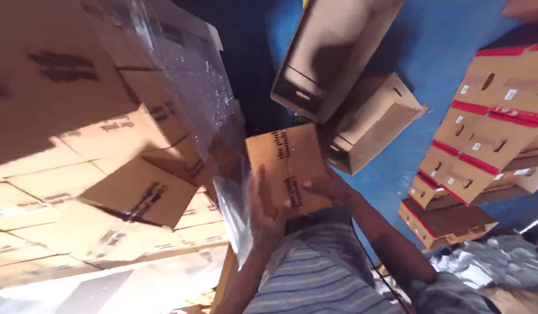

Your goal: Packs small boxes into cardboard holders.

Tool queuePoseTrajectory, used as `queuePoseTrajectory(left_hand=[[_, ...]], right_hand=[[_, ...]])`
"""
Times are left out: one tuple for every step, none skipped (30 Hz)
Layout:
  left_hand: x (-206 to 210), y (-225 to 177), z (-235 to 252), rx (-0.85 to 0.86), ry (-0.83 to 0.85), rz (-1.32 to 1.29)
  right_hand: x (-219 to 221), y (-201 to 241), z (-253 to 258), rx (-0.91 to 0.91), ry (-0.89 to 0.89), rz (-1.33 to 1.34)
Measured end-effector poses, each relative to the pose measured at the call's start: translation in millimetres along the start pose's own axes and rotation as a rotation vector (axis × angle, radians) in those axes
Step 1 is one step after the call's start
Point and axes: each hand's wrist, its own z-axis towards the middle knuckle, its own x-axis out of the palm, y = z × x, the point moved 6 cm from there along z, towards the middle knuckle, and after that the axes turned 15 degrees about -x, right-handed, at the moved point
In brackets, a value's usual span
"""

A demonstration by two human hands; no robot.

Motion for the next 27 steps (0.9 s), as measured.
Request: queuePoseTrajectory(left_hand=[[26.7, 6.1, 24.4, -0.023, 0.025, 0.028], [53.5, 15.8, 50.3, -0.066, 0.046, 0.066], [79.6, 28.3, 78.0, -0.12, 0.064, 0.103], [104.8, 41.9, 106.5, -0.175, 0.087, 0.122], [127.9, 54.8, 133.5, -0.237, 0.122, 0.145], [148.8, 64.9, 158.9, -0.305, 0.164, 0.161], [167.1, 72.8, 180.7, -0.374, 0.206, 0.168], [182.5, 78.7, 199.2, -0.426, 0.238, 0.153], [194.0, 82.5, 214.1, -0.47, 0.257, 0.123], [202.5, 85.4, 226.4, -0.514, 0.269, 0.078], [208.3, 88.7, 237.4, -0.548, 0.271, 0.042], [211.9, 93.8, 248.9, -0.573, 0.279, 0.018], [213.7, 101.9, 260.6, -0.593, 0.271, 0.022], [213.4, 115.2, 272.9, -0.603, 0.244, 0.048], [210.5, 127.3, 283.7, -0.612, 0.215, 0.079], [204.8, 137.6, 291.2, -0.622, 0.188, 0.104], [196.6, 145.3, 296.8, -0.637, 0.164, 0.134], [187.9, 151.4, 301.1, -0.644, 0.136, 0.162], [180.5, 157.2, 304.3, -0.657, 0.109, 0.176], [174.7, 162.6, 307.4, -0.687, 0.085, 0.164], [169.8, 167.3, 309.7, -0.721, 0.069, 0.145], [165.9, 170.8, 312.6, -0.756, 0.052, 0.117], [163.6, 173.5, 315.1, -0.781, 0.043, 0.08], [162.5, 174.4, 316.3, -0.791, 0.049, 0.037], [162.5, 173.1, 316.9, -0.793, 0.059, -0.003], [163.0, 170.2, 317.7, -0.79, 0.062, -0.041], [163.4, 166.5, 318.8, -0.781, 0.057, -0.065]], right_hand=[[-30.8, -0.3, 16.2, -0.038, -0.05, -0.084], [-62.6, -2.1, 35.1, -0.07, -0.099, -0.222], [-93.8, -5.6, 55.7, -0.093, -0.166, -0.361], [-121.3, -8.0, 76.5, -0.107, -0.225, -0.487], [-144.6, -10.1, 96.8, -0.118, -0.264, -0.566], [-164.5, -11.0, 118.5, -0.12, -0.309, -0.587], [-182.7, -10.3, 143.7, -0.147, -0.368, -0.607], [-201.7, -9.8, 174.7, -0.178, -0.415, -0.649], [-216.5, -8.7, 201.9, -0.211, -0.437, -0.726], [-225.4, -4.5, 224.8, -0.222, -0.449, -0.832], [-231.1, -2.0, 245.1, -0.228, -0.449, -0.942], [-234.7, -2.0, 263.6, -0.236, -0.447, -1.05], [-237.1, -3.4, 278.7, -0.216, -0.463, -1.132], [-239.8, -7.5, 291.5, -0.193, -0.471, -1.154], [-247.3, -14.8, 306.1, -0.163, -0.475, -1.126], [-258.0, -25.5, 320.3, -0.114, -0.49, -1.054], [-269.9, -38.4, 333.4, -0.065, -0.534, -0.902], [-281.1, -50.9, 344.7, -0.011, -0.564, -0.735], [-286.9, -53.8, 351.2, 0.037, -0.55, -0.599], [-283.9, -46.8, 350.0, 0.078, -0.529, -0.506], [-277.9, -38.8, 345.7, 0.104, -0.491, -0.471], [-273.0, -31.5, 342.9, 0.139, -0.431, -0.461], [-265.2, -27.2, 338.0, 0.137, -0.426, -0.418], [-254.8, -25.3, 331.1, 0.103, -0.454, -0.344], [-247.8, -27.1, 327.8, 0.044, -0.461, -0.305], [-246.6, -35.5, 327.7, -0.017, -0.469, -0.288], [-250.1, -48.3, 331.3, -0.062, -0.484, -0.315]])
